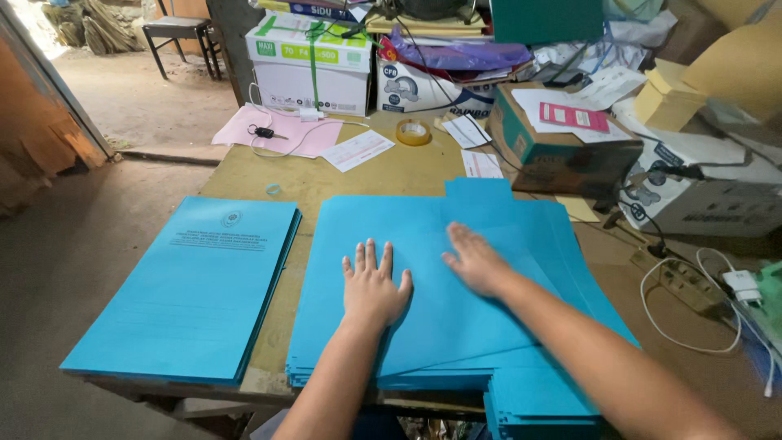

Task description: The person folds light blue sheets of paper in half by hand on a cluttered wooden table. They repeatedly pick up a sheet, fold it, smooth the crease, and place it onto a growing stack to the left.

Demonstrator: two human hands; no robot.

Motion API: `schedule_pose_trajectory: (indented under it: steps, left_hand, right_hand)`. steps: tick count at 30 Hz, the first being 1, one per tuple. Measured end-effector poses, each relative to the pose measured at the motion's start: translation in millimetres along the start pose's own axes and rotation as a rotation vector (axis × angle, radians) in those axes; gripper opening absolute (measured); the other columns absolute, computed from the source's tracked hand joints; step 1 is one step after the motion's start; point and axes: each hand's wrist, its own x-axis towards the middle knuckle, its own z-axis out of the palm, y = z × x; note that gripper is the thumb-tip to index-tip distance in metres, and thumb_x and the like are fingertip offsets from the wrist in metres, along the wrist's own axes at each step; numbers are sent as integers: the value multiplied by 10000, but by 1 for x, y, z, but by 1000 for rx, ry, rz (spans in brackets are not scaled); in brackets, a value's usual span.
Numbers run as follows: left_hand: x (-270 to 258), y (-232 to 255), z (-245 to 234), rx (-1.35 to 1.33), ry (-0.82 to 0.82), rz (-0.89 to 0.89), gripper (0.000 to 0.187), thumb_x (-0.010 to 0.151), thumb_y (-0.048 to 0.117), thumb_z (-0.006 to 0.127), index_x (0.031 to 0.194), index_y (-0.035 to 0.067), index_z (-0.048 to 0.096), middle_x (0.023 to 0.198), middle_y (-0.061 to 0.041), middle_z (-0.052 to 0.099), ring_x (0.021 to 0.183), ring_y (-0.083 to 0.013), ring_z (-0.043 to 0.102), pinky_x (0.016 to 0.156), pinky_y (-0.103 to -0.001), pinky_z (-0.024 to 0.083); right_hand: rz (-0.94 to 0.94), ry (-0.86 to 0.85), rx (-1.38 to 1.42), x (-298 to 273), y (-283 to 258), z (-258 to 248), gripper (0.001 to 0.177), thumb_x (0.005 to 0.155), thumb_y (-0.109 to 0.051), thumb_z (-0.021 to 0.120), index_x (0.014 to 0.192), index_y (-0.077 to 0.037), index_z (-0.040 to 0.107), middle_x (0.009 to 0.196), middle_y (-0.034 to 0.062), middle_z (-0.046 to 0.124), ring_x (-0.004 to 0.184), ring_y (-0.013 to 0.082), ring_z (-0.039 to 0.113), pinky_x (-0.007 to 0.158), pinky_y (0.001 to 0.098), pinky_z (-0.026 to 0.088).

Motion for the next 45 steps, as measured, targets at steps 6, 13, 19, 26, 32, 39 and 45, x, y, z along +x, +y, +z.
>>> schedule_pose_trajectory:
  steps: [6, 13, 19, 26, 32, 39, 45]
  left_hand:
    - [-7, 8, -19, -30, -48, -73, 795, 1007, 600, 256, 1658, 145, 245, 1714, -217, 187, 1606, -384, 109, 1248, -658, 35]
    - [-19, 14, 1, 115, -145, -21, 756, 1045, 590, 187, 1676, 173, 172, 1722, -238, 123, 1601, -430, 57, 1241, -667, 0]
    - [-90, 39, -18, 44, -186, 224, 677, 1057, 512, 206, 1671, 227, 199, 1715, -246, 128, 1589, -463, 68, 1233, -676, 49]
    - [-94, 29, -16, -95, -169, 342, 729, 1047, 579, 175, 1666, 195, 136, 1719, -196, 0, 1583, -406, -62, 1227, -671, -38]
    - [-107, 36, -45, -95, -220, 395, 944, 930, 768, 244, 1672, 208, 82, 1719, -200, -75, 1577, -406, -136, 1191, -718, -123]
    - [-103, 36, -6, -151, 186, 554, 756, 861, 55, 785, 1532, 51, 437, 1536, -198, 491, 1380, -396, 481, 1101, -576, 411]
    - [-134, 49, -82, -514, 537, 482, 320, 958, 33, 524, 1251, 120, 620, 927, -110, 749, 654, -413, 667, 512, -507, 482]
  right_hand:
    - [547, -413, 9, -64, 42, -37, 767, 1101, -604, 146, 1689, -132, 3, 1765, 79, -54, 1620, 245, -19, 1321, 417, -10]
    - [560, -554, 68, -162, -10, -77, 744, 1113, -576, 131, 1682, -149, -86, 1758, 82, -127, 1615, 276, -66, 1321, 430, -58]
    - [592, -554, 110, -185, -4, -84, 734, 1117, -535, 207, 1668, -73, 61, 1748, 176, 5, 1616, 328, 42, 1331, 454, 22]
    - [1141, -379, 450, -140, -9, -123, 763, 1045, -488, 484, 1679, -241, 140, 1716, 43, 268, 1533, 311, 383, 1202, 526, 426]
    - [1195, -167, 766, -132, 8, -136, 558, 1046, -110, 538, 1589, -94, 413, 1596, 134, 498, 1403, 294, 540, 1166, 467, 452]
    - [1105, 275, 1549, -151, -21, -218, 519, 1061, -206, 436, 1572, -117, 442, 1373, 286, 547, 1033, 415, 581, 834, 492, 522]
    - [926, 397, 1109, -120, -120, -250, 692, 882, -515, 427, 1452, -129, 502, 1623, 125, 455, 1488, 296, 466, 1162, 478, 418]
